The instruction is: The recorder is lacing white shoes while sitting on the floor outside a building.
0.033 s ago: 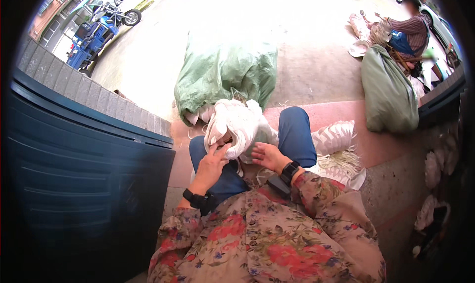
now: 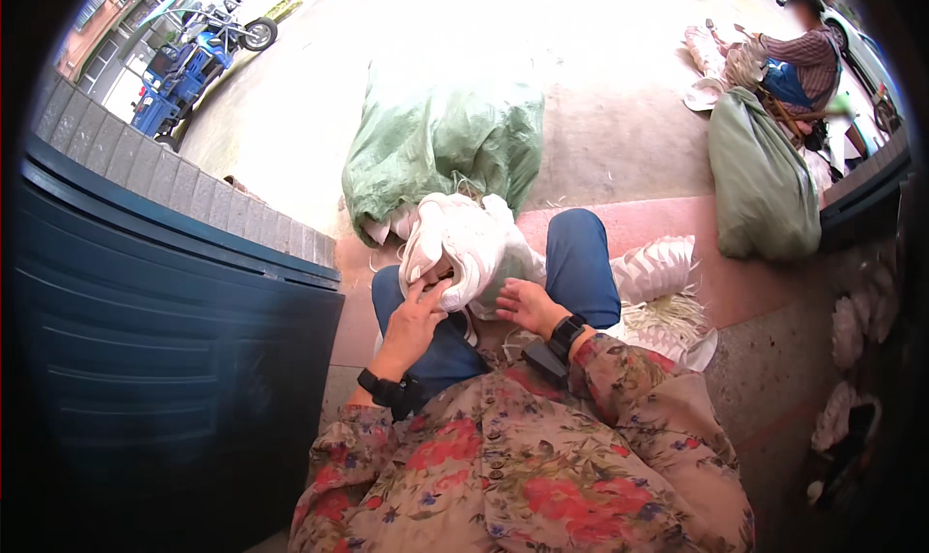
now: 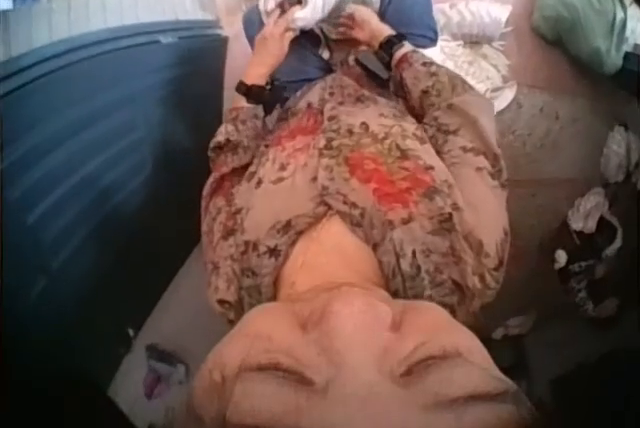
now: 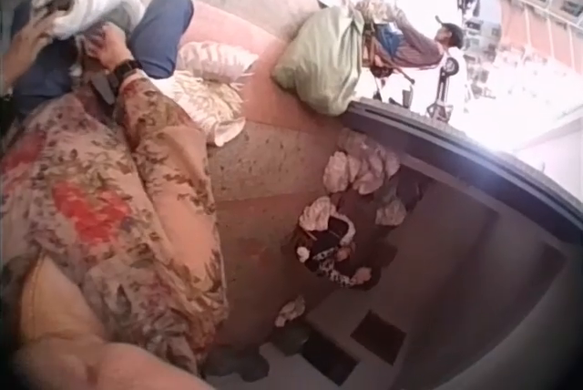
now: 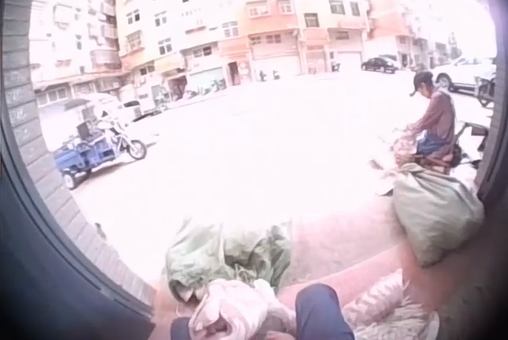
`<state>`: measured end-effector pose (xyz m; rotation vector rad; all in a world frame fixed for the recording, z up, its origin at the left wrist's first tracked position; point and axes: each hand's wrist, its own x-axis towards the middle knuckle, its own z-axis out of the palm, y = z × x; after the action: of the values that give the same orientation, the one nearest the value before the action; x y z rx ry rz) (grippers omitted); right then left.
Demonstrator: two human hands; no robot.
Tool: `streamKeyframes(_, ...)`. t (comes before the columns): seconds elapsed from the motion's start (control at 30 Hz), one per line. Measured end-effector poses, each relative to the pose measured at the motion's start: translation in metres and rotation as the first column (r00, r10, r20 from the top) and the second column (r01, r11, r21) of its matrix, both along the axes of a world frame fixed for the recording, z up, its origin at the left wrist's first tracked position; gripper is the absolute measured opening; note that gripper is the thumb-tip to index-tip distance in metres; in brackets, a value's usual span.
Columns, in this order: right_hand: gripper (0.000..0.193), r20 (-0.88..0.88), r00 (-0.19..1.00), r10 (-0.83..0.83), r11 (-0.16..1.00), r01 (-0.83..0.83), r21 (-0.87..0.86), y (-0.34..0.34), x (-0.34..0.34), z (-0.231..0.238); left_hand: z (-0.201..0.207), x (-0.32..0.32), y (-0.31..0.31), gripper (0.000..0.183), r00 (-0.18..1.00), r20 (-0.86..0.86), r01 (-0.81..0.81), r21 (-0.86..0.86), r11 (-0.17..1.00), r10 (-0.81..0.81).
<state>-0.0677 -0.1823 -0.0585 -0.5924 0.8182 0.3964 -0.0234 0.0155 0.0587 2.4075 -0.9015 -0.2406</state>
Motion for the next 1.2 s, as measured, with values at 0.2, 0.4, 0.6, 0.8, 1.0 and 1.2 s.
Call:
streamKeyframes(0.2,0.024,0.064,0.997,-0.031,0.99,0.039,-0.134,0.002,0.028,-0.031,-0.004,-0.006,0.001,0.049,0.982,-0.189,-0.001,-0.075,0.997,-0.014)
streamKeyframes(0.4,0.022,-0.047,0.999,0.027,0.983,-0.036,-0.183,0.008,0.033,-0.025,-0.006,0.003,0.009,0.055,0.933,-0.359,-0.074,-0.128,0.989,0.023)
streamKeyframes(0.6,0.024,0.004,0.998,-0.067,0.982,0.066,-0.175,0.014,0.031,-0.018,-0.013,0.013,0.007,0.059,0.842,-0.54,-0.092,-0.15,0.984,-0.004)
streamKeyframes(0.8,0.032,0.032,0.998,0.049,0.984,-0.043,-0.175,0.003,0.032,-0.03,-0.015,0.021,0.011,0.057,0.851,-0.524,-0.123,-0.146,0.982,0.029)
streamKeyframes(1.0,0.027,-0.001,0.98,0.201,0.944,-0.194,-0.267,-0.007,0.037,-0.022,-0.002,0.034,0.033,0.051,0.72,-0.69,-0.294,-0.214,0.932,0.069)
streamKeyframes(1.2,0.028,0.104,0.955,0.277,0.944,-0.251,-0.213,-0.015,0.046,-0.003,-0.003,0.037,0.037,0.052,0.709,-0.701,-0.32,-0.235,0.918,0.068)
